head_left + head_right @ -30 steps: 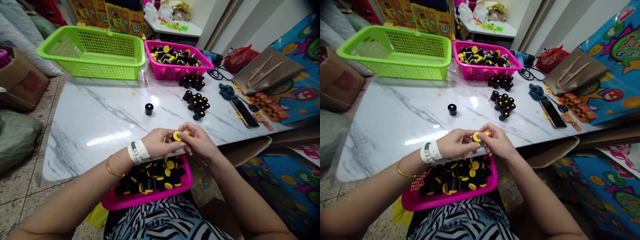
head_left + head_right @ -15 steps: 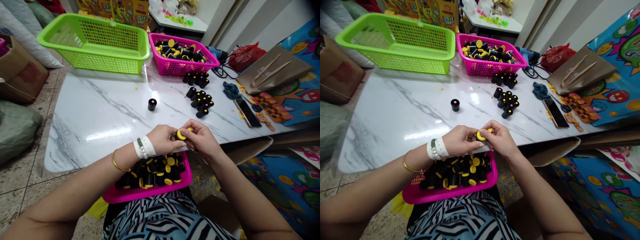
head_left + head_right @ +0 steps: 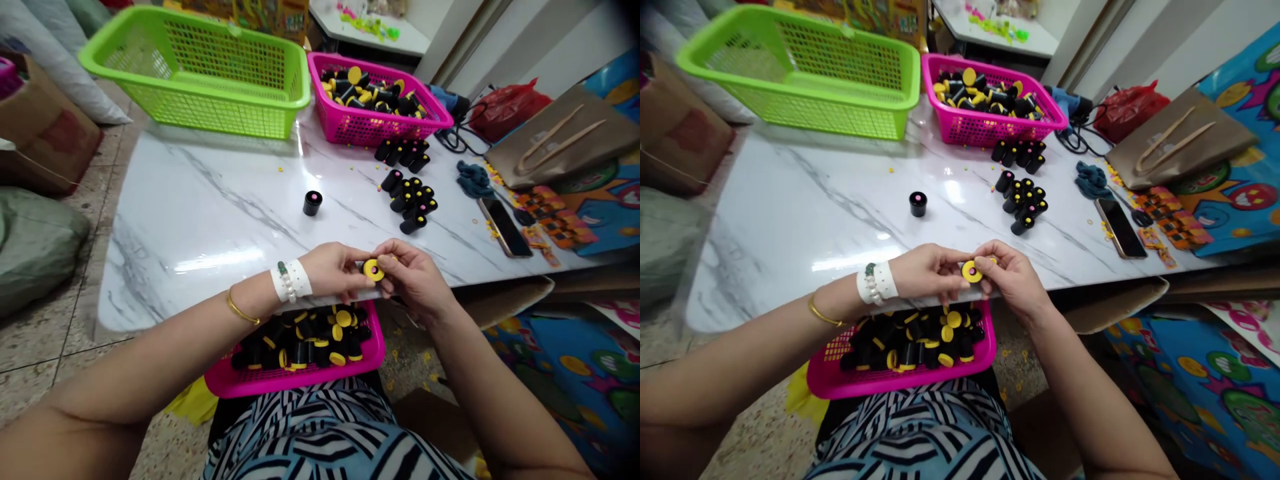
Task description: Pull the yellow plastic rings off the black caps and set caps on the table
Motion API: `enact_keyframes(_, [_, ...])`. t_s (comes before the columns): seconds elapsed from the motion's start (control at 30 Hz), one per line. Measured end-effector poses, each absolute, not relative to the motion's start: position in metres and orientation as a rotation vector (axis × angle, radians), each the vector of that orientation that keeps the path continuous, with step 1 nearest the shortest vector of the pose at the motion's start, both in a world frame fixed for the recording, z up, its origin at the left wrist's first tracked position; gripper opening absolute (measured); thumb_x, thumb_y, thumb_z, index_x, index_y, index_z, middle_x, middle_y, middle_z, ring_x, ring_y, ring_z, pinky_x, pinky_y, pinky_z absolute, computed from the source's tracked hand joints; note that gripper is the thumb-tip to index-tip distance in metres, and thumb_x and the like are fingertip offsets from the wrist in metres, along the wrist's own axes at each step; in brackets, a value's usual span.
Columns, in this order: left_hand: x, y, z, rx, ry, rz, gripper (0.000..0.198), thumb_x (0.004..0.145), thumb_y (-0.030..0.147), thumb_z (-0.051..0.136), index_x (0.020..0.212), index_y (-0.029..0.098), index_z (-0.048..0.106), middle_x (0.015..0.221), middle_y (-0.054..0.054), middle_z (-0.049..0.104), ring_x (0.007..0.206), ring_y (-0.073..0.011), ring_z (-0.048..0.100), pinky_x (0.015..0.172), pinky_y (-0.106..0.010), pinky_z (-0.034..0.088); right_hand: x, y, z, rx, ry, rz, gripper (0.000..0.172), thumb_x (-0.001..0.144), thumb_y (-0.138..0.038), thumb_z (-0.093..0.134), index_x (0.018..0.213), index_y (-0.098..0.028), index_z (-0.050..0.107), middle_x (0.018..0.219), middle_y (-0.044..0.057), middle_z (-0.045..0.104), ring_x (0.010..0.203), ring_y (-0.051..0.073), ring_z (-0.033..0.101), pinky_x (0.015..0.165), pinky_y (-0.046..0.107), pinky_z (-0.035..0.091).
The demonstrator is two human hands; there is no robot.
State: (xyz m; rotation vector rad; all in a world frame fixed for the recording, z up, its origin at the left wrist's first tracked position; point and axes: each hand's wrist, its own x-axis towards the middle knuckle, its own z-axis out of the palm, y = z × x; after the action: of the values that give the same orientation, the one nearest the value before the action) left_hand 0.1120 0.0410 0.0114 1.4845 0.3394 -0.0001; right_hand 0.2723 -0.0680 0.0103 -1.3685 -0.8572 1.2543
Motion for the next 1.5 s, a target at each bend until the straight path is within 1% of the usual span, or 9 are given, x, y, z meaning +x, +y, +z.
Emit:
enact_keyframes(0.17, [0.113,0.034,0.009,1.782,0.466,0.123,0.034,0.081,0.014,0.050,0.109,0.023,0.068,0.054,0.005,0.061,0.042,-0.0105,0.057,0.044,-0.019,0.043,0.272,-0.065,0.009,-1.357,-0.863,1.177,0.019,0.082,-0.029,0.073,0.079,-0.019,0.057,0.048,-0.007,0.053,0.034,0.005,0.038,0.034,0.016,0.032])
enact_keyframes(0.37, [0.118,0.029,0.019,2.067,0.503,0.213,0.016,0.082,0.016,0.055,0.086,0.016,0.071,0.051,0.002,0.063,0.046,-0.0116,0.058,0.054,-0.021,0.044,0.267,-0.070,0.004,-1.402,-0.869,0.976,0.018,0.081,-0.028,0.074,0.078,-0.019,0.059,0.050,-0.006,0.056,0.036,0.007,0.044,0.036,0.018,0.037])
enact_keyframes(0.5, [0.119,0.030,0.018,2.128,0.499,0.243,0.016,0.082,0.018,0.058,0.088,0.018,0.073,0.054,0.002,0.064,0.052,-0.0125,0.059,0.061,-0.022,0.045,0.270,-0.069,0.002,-1.399,-0.851,1.025,0.018,0.081,-0.028,0.074,0.078,-0.019,0.058,0.053,-0.004,0.060,0.035,0.007,0.046,0.035,0.020,0.040])
enact_keyframes(0.9, [0.116,0.031,0.021,2.117,0.479,0.242,0.017,0.083,0.016,0.055,0.083,0.019,0.072,0.056,0.002,0.063,0.054,-0.0125,0.057,0.061,-0.023,0.044,0.269,-0.072,0.005,-1.498,-0.899,1.014,0.026,0.080,-0.038,0.073,0.082,-0.022,0.054,0.057,-0.004,0.062,0.042,0.011,0.056,0.045,0.025,0.050])
enact_keyframes(1.0, [0.116,0.032,0.018,2.148,0.434,0.248,0.018,0.086,0.029,0.058,0.090,0.017,0.070,0.063,0.000,0.065,0.057,-0.0131,0.058,0.059,-0.024,0.042,0.268,-0.072,0.008,-1.537,-0.924,1.001,0.026,0.081,-0.041,0.071,0.083,-0.022,0.053,0.061,-0.003,0.064,0.044,0.012,0.057,0.045,0.024,0.049])
enact_keyframes(1.17, [0.120,0.027,0.011,2.487,0.558,0.242,0.050,0.090,0.057,0.045,0.099,0.012,0.063,0.075,-0.010,0.067,0.067,-0.0216,0.063,0.059,-0.029,0.042,0.268,-0.066,0.013,-1.547,-0.927,1.054,0.026,0.081,-0.041,0.071,0.079,-0.022,0.053,0.065,-0.004,0.063,0.043,0.009,0.054,0.041,0.022,0.048])
enact_keyframes(1.3, [0.118,0.020,0.008,2.684,0.613,0.213,0.045,0.093,0.052,0.040,0.104,0.013,0.058,0.078,-0.011,0.068,0.067,-0.0239,0.064,0.057,-0.030,0.042,0.264,-0.067,0.013,-1.514,-0.977,0.994,0.027,0.082,-0.043,0.068,0.079,-0.022,0.051,0.059,-0.006,0.058,0.041,0.008,0.051,0.039,0.020,0.044])
enact_keyframes(1.4, [0.114,0.020,0.008,2.608,0.601,0.325,0.042,0.090,0.050,0.048,0.113,0.015,0.053,0.084,-0.007,0.067,0.072,-0.0217,0.064,0.061,-0.030,0.044,0.261,-0.070,0.012,-1.508,-0.999,0.951,0.027,0.085,-0.045,0.063,0.080,-0.021,0.051,0.055,-0.007,0.054,0.040,0.008,0.048,0.039,0.019,0.041])
enact_keyframes(1.5, [0.112,0.026,0.009,2.508,0.569,0.479,0.040,0.086,0.052,0.056,0.106,0.016,0.056,0.090,-0.006,0.063,0.077,-0.0189,0.061,0.066,-0.029,0.046,0.264,-0.070,0.013,-1.457,-0.987,1.082,0.027,0.085,-0.045,0.062,0.086,-0.021,0.052,0.055,-0.007,0.055,0.043,0.008,0.051,0.046,0.021,0.046])
